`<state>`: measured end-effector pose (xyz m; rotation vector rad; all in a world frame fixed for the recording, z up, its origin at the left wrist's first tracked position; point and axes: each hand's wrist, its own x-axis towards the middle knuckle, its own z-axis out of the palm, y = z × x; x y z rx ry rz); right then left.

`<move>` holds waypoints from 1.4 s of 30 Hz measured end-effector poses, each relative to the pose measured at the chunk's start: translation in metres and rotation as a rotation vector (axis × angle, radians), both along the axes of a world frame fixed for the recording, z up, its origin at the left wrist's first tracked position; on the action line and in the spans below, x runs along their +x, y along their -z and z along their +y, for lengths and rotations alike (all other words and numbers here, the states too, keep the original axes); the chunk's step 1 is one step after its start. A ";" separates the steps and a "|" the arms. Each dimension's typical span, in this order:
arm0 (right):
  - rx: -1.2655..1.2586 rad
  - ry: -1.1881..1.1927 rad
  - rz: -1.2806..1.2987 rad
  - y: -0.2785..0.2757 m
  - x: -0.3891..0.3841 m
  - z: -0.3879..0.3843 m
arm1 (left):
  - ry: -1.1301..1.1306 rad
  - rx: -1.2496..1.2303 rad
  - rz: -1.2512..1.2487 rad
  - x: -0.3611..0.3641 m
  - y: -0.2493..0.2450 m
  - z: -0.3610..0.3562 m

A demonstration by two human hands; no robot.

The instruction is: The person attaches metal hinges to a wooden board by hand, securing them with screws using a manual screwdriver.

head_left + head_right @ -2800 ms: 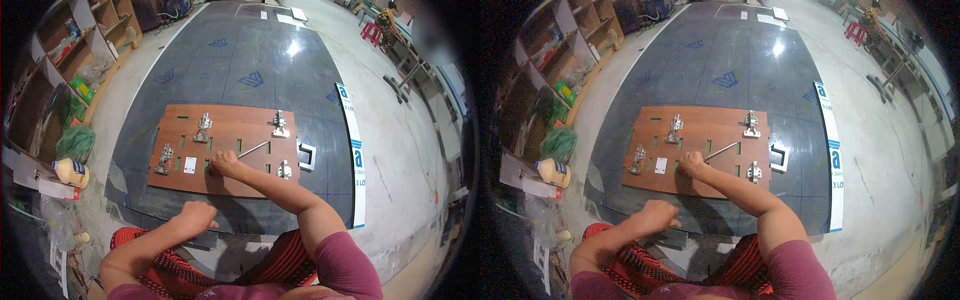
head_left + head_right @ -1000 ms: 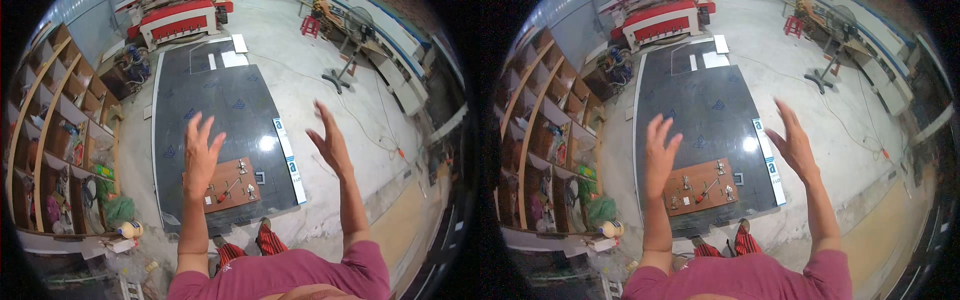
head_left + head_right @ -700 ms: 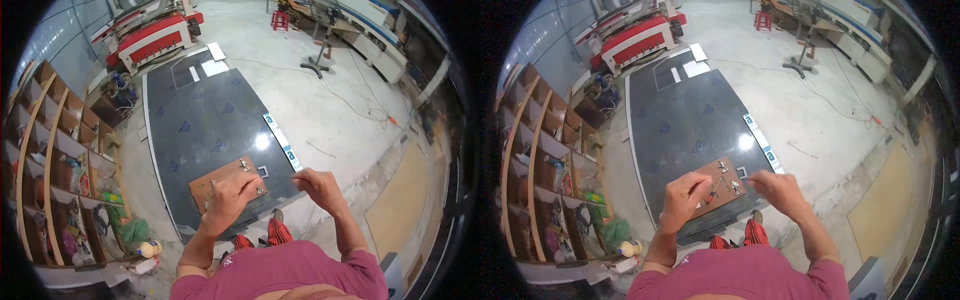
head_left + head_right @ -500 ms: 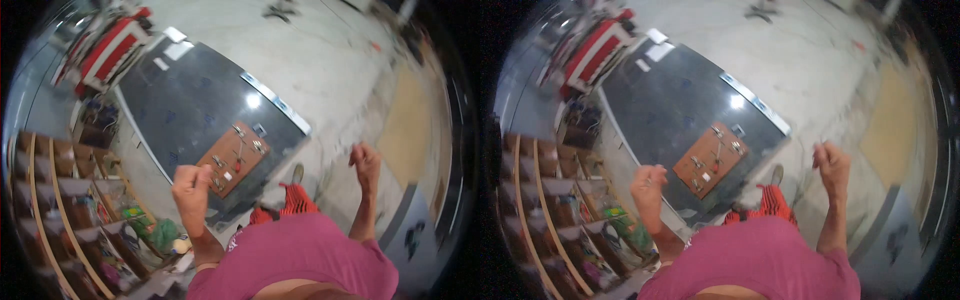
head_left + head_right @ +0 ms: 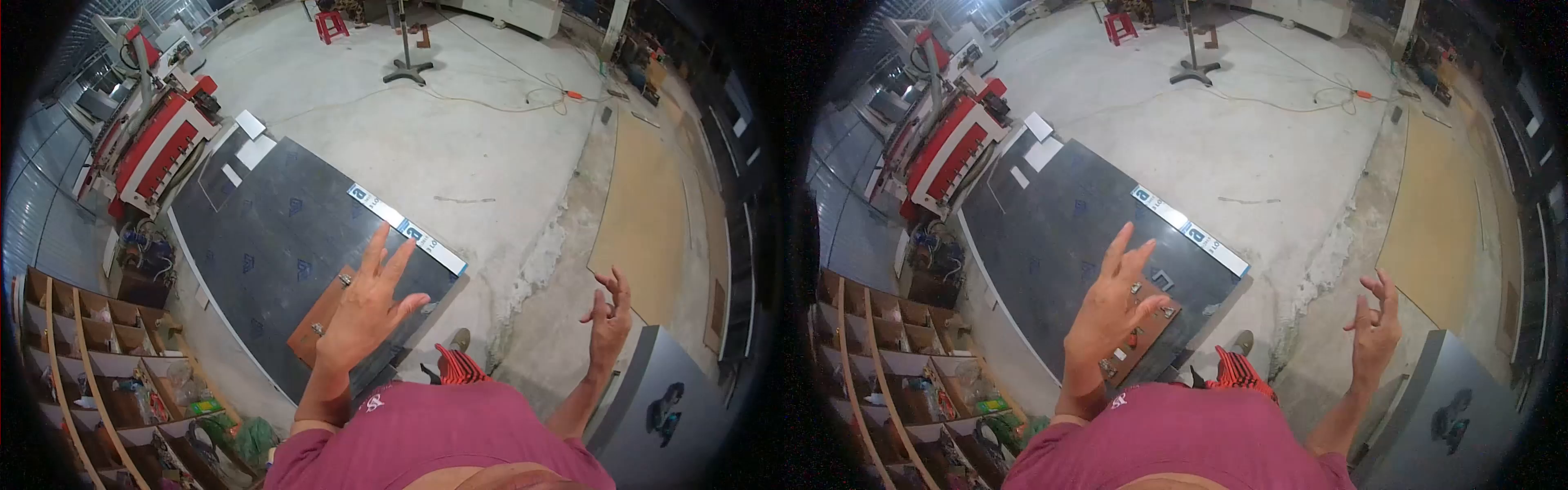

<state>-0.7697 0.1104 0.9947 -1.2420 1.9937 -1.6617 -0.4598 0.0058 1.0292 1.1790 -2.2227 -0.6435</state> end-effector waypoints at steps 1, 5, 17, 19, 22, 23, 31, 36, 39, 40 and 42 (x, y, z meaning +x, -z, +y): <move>0.090 0.074 0.012 -0.002 -0.014 0.000 | -0.002 0.019 -0.001 -0.012 -0.002 -0.008; 0.087 0.067 0.088 -0.017 -0.044 -0.017 | -0.029 0.026 -0.085 -0.042 -0.002 -0.028; 0.093 -0.286 0.791 -0.054 -0.054 -0.105 | -0.001 -0.124 -0.209 -0.098 -0.010 -0.112; 0.107 -0.330 0.851 -0.065 -0.051 -0.130 | 0.013 -0.374 -0.099 -0.118 -0.013 -0.135; 0.103 -0.326 0.826 -0.071 -0.059 -0.161 | 0.059 -0.360 0.142 -0.139 -0.014 -0.174; 0.047 -0.351 0.705 -0.071 -0.060 -0.174 | 0.096 -0.368 0.171 -0.143 -0.011 -0.190; 0.157 -0.427 0.574 -0.085 -0.073 -0.361 | -0.409 0.019 0.317 -0.113 0.023 -0.379; -0.342 -0.815 0.813 -0.041 -0.046 -0.632 | -0.499 -0.344 -0.061 -0.064 0.060 -0.566; -0.188 -0.721 1.085 0.028 -0.015 -0.790 | -0.518 -0.194 -0.302 -0.059 0.088 -0.669; -0.177 -0.694 1.071 0.037 -0.017 -0.820 | -0.478 -0.030 -0.369 -0.063 0.089 -0.705; 0.317 -1.328 0.925 0.037 -0.034 -0.865 | -0.417 0.016 -0.321 -0.087 0.068 -0.768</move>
